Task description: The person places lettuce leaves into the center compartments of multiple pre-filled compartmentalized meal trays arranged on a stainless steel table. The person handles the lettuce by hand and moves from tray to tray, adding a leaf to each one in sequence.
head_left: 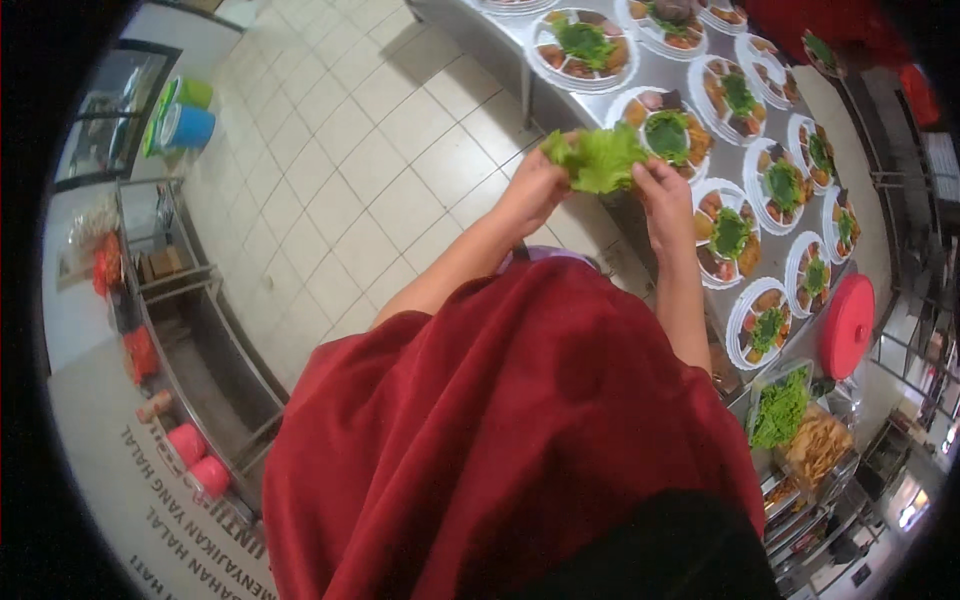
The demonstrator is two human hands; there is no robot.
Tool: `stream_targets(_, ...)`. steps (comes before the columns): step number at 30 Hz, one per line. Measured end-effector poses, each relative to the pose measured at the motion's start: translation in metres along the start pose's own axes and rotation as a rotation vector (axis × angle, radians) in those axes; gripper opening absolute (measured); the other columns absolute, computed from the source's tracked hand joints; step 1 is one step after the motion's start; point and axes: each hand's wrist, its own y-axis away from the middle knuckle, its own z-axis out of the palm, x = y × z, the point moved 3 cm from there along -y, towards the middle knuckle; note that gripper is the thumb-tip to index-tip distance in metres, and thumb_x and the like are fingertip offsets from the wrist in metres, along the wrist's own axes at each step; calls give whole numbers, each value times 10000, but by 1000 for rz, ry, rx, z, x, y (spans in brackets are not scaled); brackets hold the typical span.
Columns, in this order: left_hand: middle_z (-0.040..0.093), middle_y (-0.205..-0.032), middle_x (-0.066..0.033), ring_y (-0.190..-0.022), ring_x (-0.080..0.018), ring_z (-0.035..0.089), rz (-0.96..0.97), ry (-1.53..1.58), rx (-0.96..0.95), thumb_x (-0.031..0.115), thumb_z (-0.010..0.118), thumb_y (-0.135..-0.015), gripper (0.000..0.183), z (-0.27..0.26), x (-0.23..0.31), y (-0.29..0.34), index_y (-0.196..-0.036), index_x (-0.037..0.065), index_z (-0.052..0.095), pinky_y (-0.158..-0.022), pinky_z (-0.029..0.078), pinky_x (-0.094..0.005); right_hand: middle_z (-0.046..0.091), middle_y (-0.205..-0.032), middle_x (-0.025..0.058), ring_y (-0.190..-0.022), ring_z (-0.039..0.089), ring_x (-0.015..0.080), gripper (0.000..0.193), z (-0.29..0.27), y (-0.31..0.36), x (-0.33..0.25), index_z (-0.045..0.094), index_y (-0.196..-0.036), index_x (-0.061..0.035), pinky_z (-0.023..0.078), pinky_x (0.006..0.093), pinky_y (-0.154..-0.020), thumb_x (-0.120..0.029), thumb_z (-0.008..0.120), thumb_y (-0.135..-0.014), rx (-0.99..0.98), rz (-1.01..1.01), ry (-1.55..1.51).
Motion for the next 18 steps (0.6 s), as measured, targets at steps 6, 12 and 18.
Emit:
stream_targets(6, 505, -1135, -125, -1025, -222, 529, -113, 349, -161, -50, 387, -777, 492, -45, 37, 3, -1260, 28, 338, -890, 450, -354, 582, -912, 23, -818, 545, 92, 128, 56, -19, 8, 543, -961, -22, 424, 231, -747, -88, 525, -853, -101, 105, -238)
stream_targets(12, 554, -1053, -82, -923, -170, 565, -132, 179, -31, 81, 573, -814, 363, -61, 31, -26, -1149, 35, 439, -806, 469, -271, 584, -919, 18, -826, 550, 88, 144, 69, -50, 17, 524, -982, -41, 428, 216, -729, -102, 533, -852, -176, 93, -103)
stream_targets(18, 590, -933, -44, -803, -104, 573, -101, -39, 126, 37, 647, -755, 411, -88, 45, -83, -1121, 12, 462, -651, 465, -229, 597, -863, 16, -735, 558, 64, 91, 66, -116, 10, 543, -936, -52, 442, 196, -649, -93, 539, -854, -112, 168, -165)
